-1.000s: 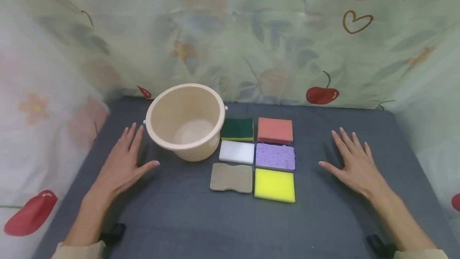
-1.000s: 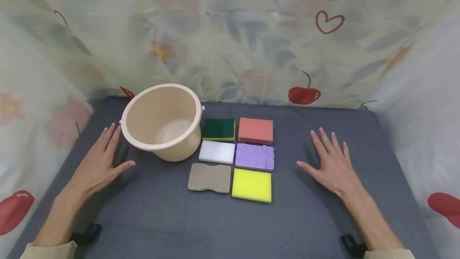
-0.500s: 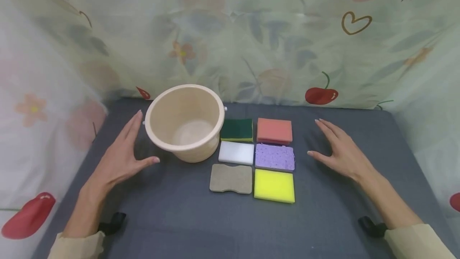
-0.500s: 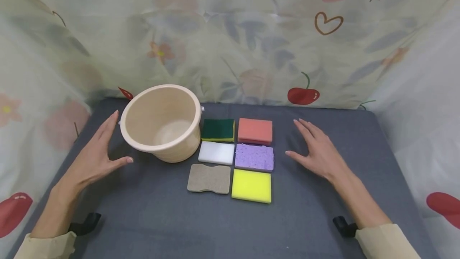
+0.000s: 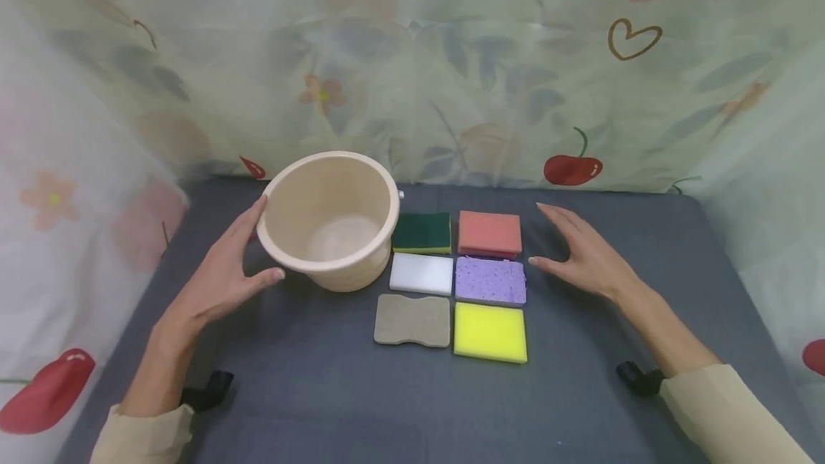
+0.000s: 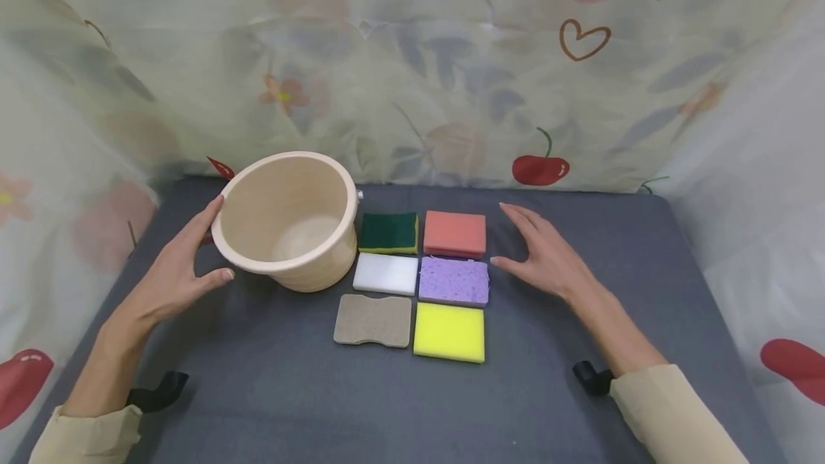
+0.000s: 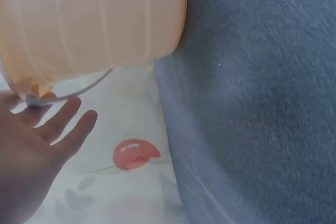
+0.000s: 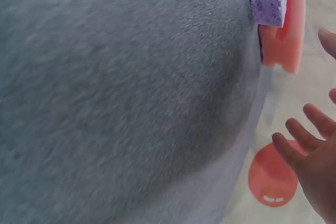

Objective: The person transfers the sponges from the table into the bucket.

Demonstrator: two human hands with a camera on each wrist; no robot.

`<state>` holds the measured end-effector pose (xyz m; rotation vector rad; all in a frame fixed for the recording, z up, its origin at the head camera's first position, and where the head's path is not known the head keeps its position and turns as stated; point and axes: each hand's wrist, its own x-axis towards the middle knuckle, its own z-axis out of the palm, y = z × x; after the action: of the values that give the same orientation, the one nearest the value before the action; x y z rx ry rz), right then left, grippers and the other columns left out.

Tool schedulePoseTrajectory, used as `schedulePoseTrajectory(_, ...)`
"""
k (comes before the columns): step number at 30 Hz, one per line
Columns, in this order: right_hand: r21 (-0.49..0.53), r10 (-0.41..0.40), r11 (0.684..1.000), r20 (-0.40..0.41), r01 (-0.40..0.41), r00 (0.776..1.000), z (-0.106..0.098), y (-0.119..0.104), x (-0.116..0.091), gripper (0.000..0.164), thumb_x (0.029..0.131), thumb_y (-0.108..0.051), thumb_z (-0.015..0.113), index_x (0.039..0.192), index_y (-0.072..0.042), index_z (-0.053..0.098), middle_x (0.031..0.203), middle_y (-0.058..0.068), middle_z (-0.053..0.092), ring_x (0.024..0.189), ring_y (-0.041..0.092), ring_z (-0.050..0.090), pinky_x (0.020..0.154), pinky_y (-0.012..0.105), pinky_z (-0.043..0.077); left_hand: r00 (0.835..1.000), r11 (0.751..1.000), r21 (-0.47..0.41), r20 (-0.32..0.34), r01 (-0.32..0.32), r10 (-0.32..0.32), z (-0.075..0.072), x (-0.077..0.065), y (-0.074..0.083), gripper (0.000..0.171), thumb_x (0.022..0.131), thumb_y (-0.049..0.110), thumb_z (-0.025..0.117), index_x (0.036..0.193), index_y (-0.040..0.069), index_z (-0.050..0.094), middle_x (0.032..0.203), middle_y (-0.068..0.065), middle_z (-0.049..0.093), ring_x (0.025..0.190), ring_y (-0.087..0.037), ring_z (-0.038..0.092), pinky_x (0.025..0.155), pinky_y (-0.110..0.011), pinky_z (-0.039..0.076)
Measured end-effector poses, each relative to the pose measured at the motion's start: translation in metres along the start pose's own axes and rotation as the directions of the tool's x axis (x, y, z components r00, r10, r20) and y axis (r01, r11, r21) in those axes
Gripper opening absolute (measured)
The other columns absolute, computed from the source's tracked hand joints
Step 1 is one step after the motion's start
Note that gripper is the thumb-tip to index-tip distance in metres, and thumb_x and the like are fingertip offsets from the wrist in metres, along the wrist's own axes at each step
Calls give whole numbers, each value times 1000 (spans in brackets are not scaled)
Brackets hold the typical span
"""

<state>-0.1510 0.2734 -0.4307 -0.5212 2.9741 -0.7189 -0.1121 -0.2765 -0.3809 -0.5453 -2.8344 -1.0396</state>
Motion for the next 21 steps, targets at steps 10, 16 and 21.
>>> schedulePoseTrajectory(10, 110, -47, 993, 43, 42, 998, 15, -4, 24, 91, 81, -38, 81, 155, -15, 35, 153, 16, 38, 139, 37, 35, 107, 63, 32, 996, 996, -54, -44, 73, -76, 6, 9, 7, 101, 84, 35, 76, 161, 25, 12, 161, -11, 25, 125, -35, 44, 97, -58, 35)
schedulePoseTrajectory(16, 146, -66, 988, 52, 57, 997, 22, -6, 33, 82, 83, -35, 81, 152, -14, 42, 148, 14, 46, 133, 33, 43, 104, 58, 39, 992, 992, -82, -72, 96, -102, 10, 14, 10, 105, 83, 35, 79, 161, 20, 10, 161, -14, 25, 126, -41, 45, 98, -62, 36)
schedulePoseTrajectory(21, 153, -75, 986, 64, 64, 995, 25, -7, 38, 76, 84, -35, 79, 149, -13, 46, 146, 13, 48, 131, 31, 45, 105, 55, 39, 992, 987, -127, -64, 103, -111, 10, 16, 10, 105, 82, 25, 81, 161, 17, 12, 161, -14, 24, 132, -38, 40, 100, -54, 38)
